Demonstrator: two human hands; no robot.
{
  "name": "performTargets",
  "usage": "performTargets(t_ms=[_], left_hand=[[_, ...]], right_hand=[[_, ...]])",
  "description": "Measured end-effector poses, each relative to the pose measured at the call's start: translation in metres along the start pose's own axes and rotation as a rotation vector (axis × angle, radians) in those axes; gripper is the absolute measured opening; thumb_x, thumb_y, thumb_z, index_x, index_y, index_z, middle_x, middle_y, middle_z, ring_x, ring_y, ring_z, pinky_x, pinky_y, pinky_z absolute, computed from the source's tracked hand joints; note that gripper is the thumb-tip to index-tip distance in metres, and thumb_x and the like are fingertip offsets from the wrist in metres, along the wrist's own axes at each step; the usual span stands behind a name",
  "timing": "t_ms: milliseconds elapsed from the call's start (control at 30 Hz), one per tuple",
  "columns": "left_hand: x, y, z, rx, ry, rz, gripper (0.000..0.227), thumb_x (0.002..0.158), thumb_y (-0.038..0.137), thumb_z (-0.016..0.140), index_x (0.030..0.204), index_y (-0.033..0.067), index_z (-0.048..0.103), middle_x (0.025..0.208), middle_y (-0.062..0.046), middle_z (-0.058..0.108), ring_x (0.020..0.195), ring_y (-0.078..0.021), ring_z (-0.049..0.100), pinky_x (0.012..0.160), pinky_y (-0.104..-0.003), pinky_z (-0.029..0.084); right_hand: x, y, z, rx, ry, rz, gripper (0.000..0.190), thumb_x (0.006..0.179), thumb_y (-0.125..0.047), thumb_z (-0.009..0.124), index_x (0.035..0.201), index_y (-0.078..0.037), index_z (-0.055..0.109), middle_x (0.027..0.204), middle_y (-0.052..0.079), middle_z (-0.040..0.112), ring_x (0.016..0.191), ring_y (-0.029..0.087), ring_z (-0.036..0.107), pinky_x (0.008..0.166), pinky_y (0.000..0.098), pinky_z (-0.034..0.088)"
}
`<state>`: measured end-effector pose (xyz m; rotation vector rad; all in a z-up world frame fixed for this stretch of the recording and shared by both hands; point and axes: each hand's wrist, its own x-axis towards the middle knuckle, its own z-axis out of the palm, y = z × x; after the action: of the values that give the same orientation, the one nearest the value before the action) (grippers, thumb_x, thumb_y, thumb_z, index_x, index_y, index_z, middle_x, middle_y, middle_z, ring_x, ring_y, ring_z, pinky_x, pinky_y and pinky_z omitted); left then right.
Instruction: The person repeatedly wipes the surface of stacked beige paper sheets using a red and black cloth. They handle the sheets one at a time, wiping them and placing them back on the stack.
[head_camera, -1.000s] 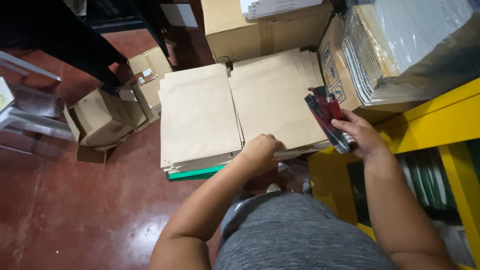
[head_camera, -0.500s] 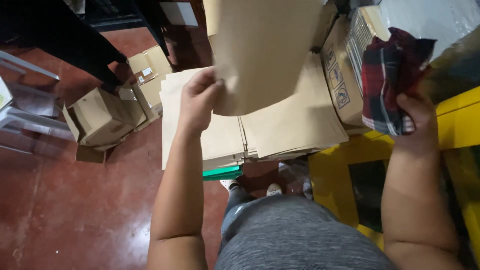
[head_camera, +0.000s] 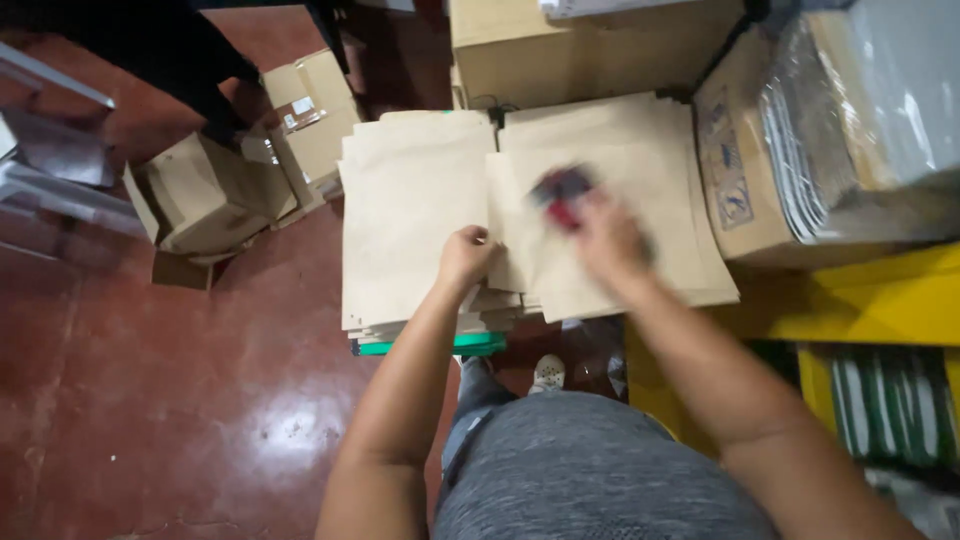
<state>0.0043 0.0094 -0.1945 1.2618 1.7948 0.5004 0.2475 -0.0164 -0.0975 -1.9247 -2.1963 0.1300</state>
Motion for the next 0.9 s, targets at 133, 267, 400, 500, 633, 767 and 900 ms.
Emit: performTargets(t_ms=[133, 267, 400, 500, 633, 767, 900], left_hand=[[0.028, -0.030, 0.018, 0.050, 0.016, 0.046, 0.037, 0.075, 0.041, 0.074, 0.105, 0.0190, 0.079, 0.090, -0.008, 0.078, 0.101, -0.0330, 0.074, 0.086, -0.048, 0.059], [0.015, -0.014, 0.002, 0.059, -0.038, 0.078, 0.040, 0.080, 0.043, 0.077, 0.110, 0.0174, 0.076, 0.098, -0.007, 0.079, 0.105, -0.0314, 0.074, 0.089, -0.046, 0.058], [0.002, -0.005, 0.002, -0.002, -0.050, 0.049, 0.040, 0.078, 0.038, 0.077, 0.111, 0.0157, 0.076, 0.098, -0.008, 0.079, 0.106, -0.0331, 0.074, 0.090, -0.046, 0.058], [0.012, -0.013, 0.006, 0.011, -0.040, 0.048, 0.038, 0.076, 0.039, 0.078, 0.109, 0.0190, 0.077, 0.096, -0.005, 0.079, 0.104, -0.0297, 0.074, 0.089, -0.044, 0.058], [0.021, -0.021, 0.012, 0.040, -0.032, 0.046, 0.037, 0.076, 0.039, 0.078, 0.107, 0.0195, 0.077, 0.094, -0.006, 0.079, 0.104, -0.0314, 0.074, 0.088, -0.046, 0.058], [0.022, -0.024, 0.013, 0.017, -0.027, 0.043, 0.033, 0.078, 0.037, 0.076, 0.106, 0.0198, 0.077, 0.095, -0.006, 0.079, 0.104, -0.0305, 0.074, 0.090, -0.045, 0.058], [0.005, -0.008, 0.004, -0.028, -0.001, 0.016, 0.037, 0.080, 0.037, 0.077, 0.111, 0.0176, 0.077, 0.095, -0.006, 0.080, 0.100, -0.0280, 0.076, 0.084, -0.042, 0.060]], right_hand=[[0.004, -0.047, 0.053, 0.097, -0.140, -0.201, 0.054, 0.083, -0.038, 0.073, 0.133, -0.019, 0.060, 0.143, 0.012, 0.056, 0.127, 0.034, 0.056, 0.099, 0.0504, 0.047], [0.055, -0.008, -0.005, 0.198, 0.027, -0.134, 0.035, 0.088, -0.026, 0.069, 0.122, -0.021, 0.072, 0.119, 0.014, 0.069, 0.113, 0.040, 0.064, 0.096, 0.0530, 0.053], [0.120, 0.132, 0.087, -0.008, 0.224, 0.320, 0.051, 0.081, -0.029, 0.083, 0.128, -0.020, 0.064, 0.143, 0.009, 0.052, 0.123, 0.039, 0.053, 0.090, 0.0570, 0.055], [0.091, -0.013, -0.031, 0.324, 0.067, 0.731, 0.045, 0.101, -0.057, 0.046, 0.119, -0.018, 0.057, 0.107, 0.017, 0.068, 0.091, 0.042, 0.065, 0.070, 0.0568, 0.043], [0.042, -0.079, -0.004, 0.254, -0.098, 0.153, 0.025, 0.095, -0.017, 0.052, 0.105, -0.022, 0.075, 0.116, 0.012, 0.069, 0.109, 0.040, 0.066, 0.088, 0.0536, 0.055], [0.055, -0.084, -0.018, 0.300, -0.173, 0.112, 0.032, 0.085, -0.043, 0.063, 0.113, -0.028, 0.070, 0.118, 0.004, 0.066, 0.105, 0.028, 0.063, 0.083, 0.0470, 0.047], [0.063, 0.023, -0.021, 0.271, 0.102, 0.425, 0.032, 0.106, -0.041, 0.060, 0.131, -0.020, 0.061, 0.131, 0.013, 0.061, 0.119, 0.039, 0.061, 0.092, 0.0539, 0.051]])
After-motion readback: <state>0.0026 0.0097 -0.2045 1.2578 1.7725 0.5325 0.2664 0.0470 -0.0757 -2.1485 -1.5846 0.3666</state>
